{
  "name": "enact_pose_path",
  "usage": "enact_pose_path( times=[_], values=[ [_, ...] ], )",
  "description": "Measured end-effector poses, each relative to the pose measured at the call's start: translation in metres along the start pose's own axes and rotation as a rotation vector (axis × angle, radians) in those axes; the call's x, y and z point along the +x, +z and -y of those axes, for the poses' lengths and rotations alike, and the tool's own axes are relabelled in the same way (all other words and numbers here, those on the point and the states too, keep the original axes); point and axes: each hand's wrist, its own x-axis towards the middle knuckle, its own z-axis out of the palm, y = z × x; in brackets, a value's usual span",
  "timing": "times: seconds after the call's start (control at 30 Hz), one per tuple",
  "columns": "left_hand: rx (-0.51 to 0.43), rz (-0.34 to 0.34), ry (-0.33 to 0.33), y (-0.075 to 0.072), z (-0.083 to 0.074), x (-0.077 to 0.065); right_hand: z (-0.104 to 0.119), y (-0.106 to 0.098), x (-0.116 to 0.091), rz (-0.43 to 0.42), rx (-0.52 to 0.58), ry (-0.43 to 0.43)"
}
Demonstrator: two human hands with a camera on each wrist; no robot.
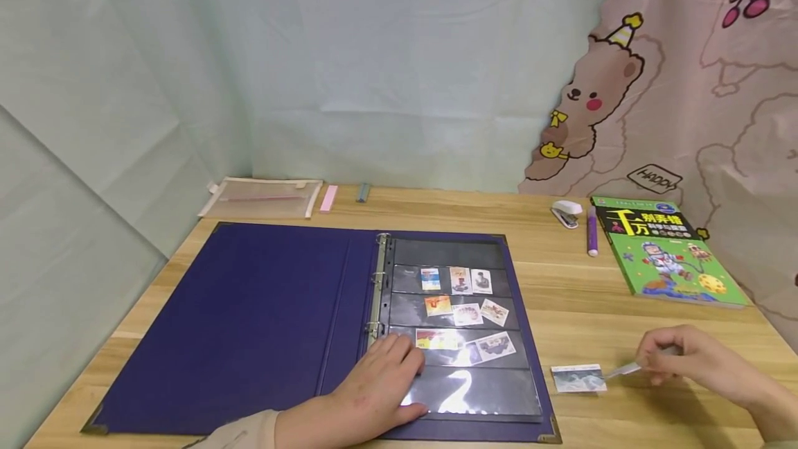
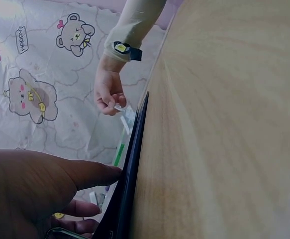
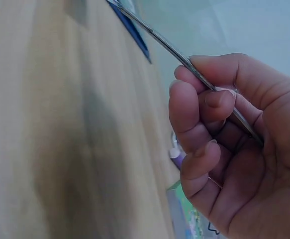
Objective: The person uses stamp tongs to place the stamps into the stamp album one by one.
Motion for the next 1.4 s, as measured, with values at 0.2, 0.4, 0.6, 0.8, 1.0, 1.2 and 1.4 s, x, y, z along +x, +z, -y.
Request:
enact_pose_path(
  times=[0.2, 0.4, 0.6, 0.8, 1.0, 1.2, 1.4],
  values=[
    [-0.015, 0.007, -0.003, 0.000, -0.001, 0.000, 0.009, -0.006, -0.003, -0.037, -0.059, -0.032],
    [-0.030, -0.007, -0.004, 0.001, 0.000, 0.000, 0.025, -0.007, 0.006, -0.076, -0.135, -0.012],
    [-0.013, -0.014, -0.006, 0.001, 0.001, 0.000, 0.037, -0.006, 0.020, -0.109, -0.183, -0.055],
    [-0.008, -0.010, -0.007, 0.001, 0.000, -0.001, 0.045, -0.003, 0.035, -0.121, -0.264, -0.112],
    [-0.019, -0.006, -0.003, 0.000, -0.001, -0.001, 0.052, 0.003, 0.052, -0.078, -0.196, -0.129],
    [-0.032, 0.000, -0.006, -0.001, -0.001, -0.002, 0.056, 0.011, 0.069, -0.052, -0.159, -0.144],
    [-0.036, 0.003, -0.009, 0.001, -0.001, -0.002, 0.057, 0.020, 0.087, -0.024, -0.128, -0.180]
  ],
)
